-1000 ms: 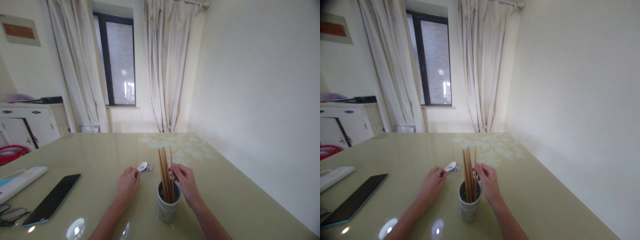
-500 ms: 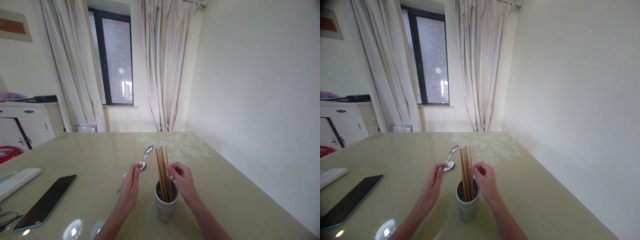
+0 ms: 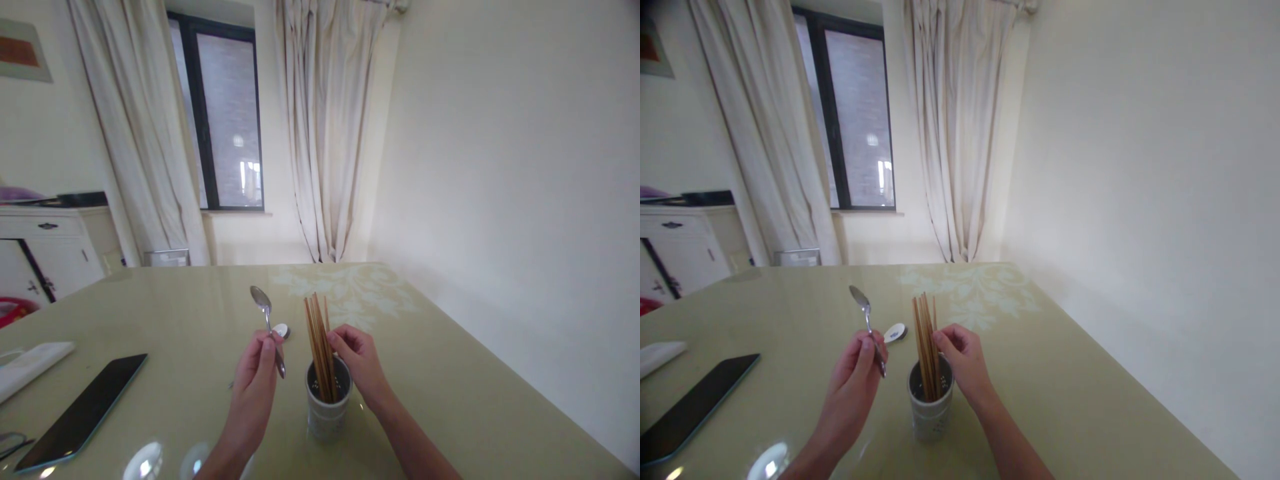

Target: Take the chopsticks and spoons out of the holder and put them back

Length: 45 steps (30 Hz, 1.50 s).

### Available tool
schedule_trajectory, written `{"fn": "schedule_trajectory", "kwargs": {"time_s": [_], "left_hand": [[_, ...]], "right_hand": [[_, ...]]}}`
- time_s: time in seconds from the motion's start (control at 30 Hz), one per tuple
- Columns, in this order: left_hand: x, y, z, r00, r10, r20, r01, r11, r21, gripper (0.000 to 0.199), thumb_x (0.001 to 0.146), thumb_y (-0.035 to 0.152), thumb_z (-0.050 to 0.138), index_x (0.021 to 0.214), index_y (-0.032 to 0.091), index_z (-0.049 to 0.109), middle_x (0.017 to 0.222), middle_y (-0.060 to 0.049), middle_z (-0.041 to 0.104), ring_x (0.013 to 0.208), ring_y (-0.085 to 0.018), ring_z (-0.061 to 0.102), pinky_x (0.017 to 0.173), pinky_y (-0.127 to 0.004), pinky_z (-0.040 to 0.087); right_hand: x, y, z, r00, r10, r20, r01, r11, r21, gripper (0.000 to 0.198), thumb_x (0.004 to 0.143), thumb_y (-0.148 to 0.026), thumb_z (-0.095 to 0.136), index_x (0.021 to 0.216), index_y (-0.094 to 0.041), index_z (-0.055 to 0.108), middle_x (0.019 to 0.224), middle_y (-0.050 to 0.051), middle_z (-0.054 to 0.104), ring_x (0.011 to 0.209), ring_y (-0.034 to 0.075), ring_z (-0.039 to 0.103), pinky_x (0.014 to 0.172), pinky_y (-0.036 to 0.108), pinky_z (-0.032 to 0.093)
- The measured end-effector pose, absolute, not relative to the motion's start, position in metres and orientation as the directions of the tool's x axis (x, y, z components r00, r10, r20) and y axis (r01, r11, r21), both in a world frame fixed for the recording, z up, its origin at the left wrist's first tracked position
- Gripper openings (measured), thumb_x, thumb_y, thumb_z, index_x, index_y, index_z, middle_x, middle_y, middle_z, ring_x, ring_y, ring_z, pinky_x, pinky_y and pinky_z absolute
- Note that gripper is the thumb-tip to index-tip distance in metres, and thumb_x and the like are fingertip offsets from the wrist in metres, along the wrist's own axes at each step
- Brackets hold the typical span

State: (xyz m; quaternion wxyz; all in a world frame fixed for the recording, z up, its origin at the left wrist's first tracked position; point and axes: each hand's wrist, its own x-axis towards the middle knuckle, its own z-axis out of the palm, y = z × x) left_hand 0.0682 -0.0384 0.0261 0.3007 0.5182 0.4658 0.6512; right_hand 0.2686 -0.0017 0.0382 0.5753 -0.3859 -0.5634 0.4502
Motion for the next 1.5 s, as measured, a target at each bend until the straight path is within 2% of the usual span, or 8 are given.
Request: {"fn": "schedule_trajectory", "kwargs": {"time_s": [0.13, 0.23, 0.53, 0.8, 0.97, 1.2, 1.37, 1.5], "left_hand": [[0.068, -0.039, 0.03, -0.189, 0.908, 0.373, 0.005, -0.379, 0.925, 0.048, 0.09, 0.069, 0.068, 0.092, 0.021, 0.073, 0.082, -0.003, 0.069, 0.075, -0.018, 0.064, 0.071, -0.029, 0.055], [0.072, -0.04, 0.031, -0.105, 0.919, 0.379, 0.019, -0.379, 0.925, 0.042, 0.087, 0.062, 0.074, 0.094, 0.021, 0.074, 0.084, -0.003, 0.073, 0.075, -0.018, 0.066, 0.071, -0.029, 0.055], [0.081, -0.039, 0.023, 0.058, 0.928, 0.369, 0.231, -0.372, 0.899, 0.036, 0.094, 0.056, 0.067, 0.087, 0.021, 0.071, 0.074, -0.001, 0.065, 0.07, -0.017, 0.057, 0.066, -0.027, 0.047], [0.085, -0.042, 0.026, 0.022, 0.907, 0.42, 0.317, -0.405, 0.858, 0.042, 0.097, 0.056, 0.059, 0.074, 0.021, 0.063, 0.071, 0.0, 0.059, 0.067, -0.016, 0.054, 0.062, -0.026, 0.043], [0.085, -0.044, 0.027, 0.045, 0.891, 0.452, 0.402, -0.43, 0.808, 0.03, 0.093, 0.049, 0.065, 0.081, 0.021, 0.066, 0.073, 0.002, 0.058, 0.067, -0.016, 0.053, 0.065, -0.026, 0.044], [0.087, -0.048, 0.031, 0.054, 0.923, 0.382, 0.317, -0.378, 0.87, 0.033, 0.098, 0.052, 0.059, 0.086, 0.022, 0.068, 0.074, 0.0, 0.062, 0.071, -0.018, 0.056, 0.061, -0.026, 0.044], [0.089, -0.048, 0.026, 0.018, 0.945, 0.327, 0.264, -0.32, 0.91, 0.037, 0.096, 0.055, 0.062, 0.113, 0.022, 0.07, 0.094, -0.006, 0.074, 0.082, -0.021, 0.066, 0.063, -0.027, 0.05], [0.089, -0.046, 0.023, -0.025, 0.953, 0.303, 0.204, -0.291, 0.935, 0.046, 0.095, 0.055, 0.064, 0.127, 0.022, 0.066, 0.108, -0.009, 0.076, 0.09, -0.023, 0.07, 0.068, -0.03, 0.055]], "right_hand": [[0.269, -0.003, 0.04, 0.005, 0.94, 0.342, -0.017, 0.342, -0.939, 0.046, 0.084, -0.064, 0.079, 0.075, -0.019, 0.075, 0.067, 0.002, 0.069, 0.063, 0.018, 0.059, 0.06, 0.029, 0.047], [0.269, -0.004, 0.042, 0.035, 0.929, 0.369, -0.029, 0.37, -0.929, 0.047, 0.088, -0.066, 0.075, 0.077, -0.02, 0.069, 0.064, 0.001, 0.067, 0.055, 0.015, 0.053, 0.053, 0.026, 0.042], [0.269, -0.005, 0.043, 0.047, 0.93, 0.364, -0.05, 0.366, -0.929, 0.047, 0.088, -0.067, 0.075, 0.085, -0.021, 0.066, 0.059, -0.002, 0.064, 0.047, 0.012, 0.044, 0.047, 0.024, 0.034], [0.267, -0.005, 0.041, 0.027, 0.929, 0.369, -0.057, 0.37, -0.927, 0.046, 0.09, -0.065, 0.074, 0.086, -0.02, 0.067, 0.059, -0.003, 0.061, 0.048, 0.011, 0.042, 0.047, 0.024, 0.03], [0.268, -0.004, 0.039, 0.033, 0.917, 0.398, -0.025, 0.399, -0.917, 0.046, 0.091, -0.065, 0.072, 0.084, -0.02, 0.068, 0.059, -0.002, 0.061, 0.05, 0.011, 0.044, 0.048, 0.025, 0.032], [0.269, -0.005, 0.042, 0.008, 0.919, 0.394, -0.035, 0.394, -0.918, 0.044, 0.092, -0.063, 0.073, 0.086, -0.019, 0.072, 0.061, -0.002, 0.06, 0.054, 0.013, 0.048, 0.052, 0.025, 0.038], [0.269, -0.006, 0.039, -0.039, 0.929, 0.368, -0.135, 0.36, -0.923, 0.041, 0.088, -0.058, 0.078, 0.103, -0.02, 0.08, 0.073, 0.0, 0.068, 0.068, 0.016, 0.061, 0.063, 0.027, 0.049], [0.27, -0.004, 0.037, -0.067, 0.943, 0.326, -0.181, 0.31, -0.933, 0.046, 0.083, -0.058, 0.084, 0.111, -0.021, 0.083, 0.086, 0.005, 0.076, 0.08, 0.022, 0.068, 0.075, 0.033, 0.055]]}}
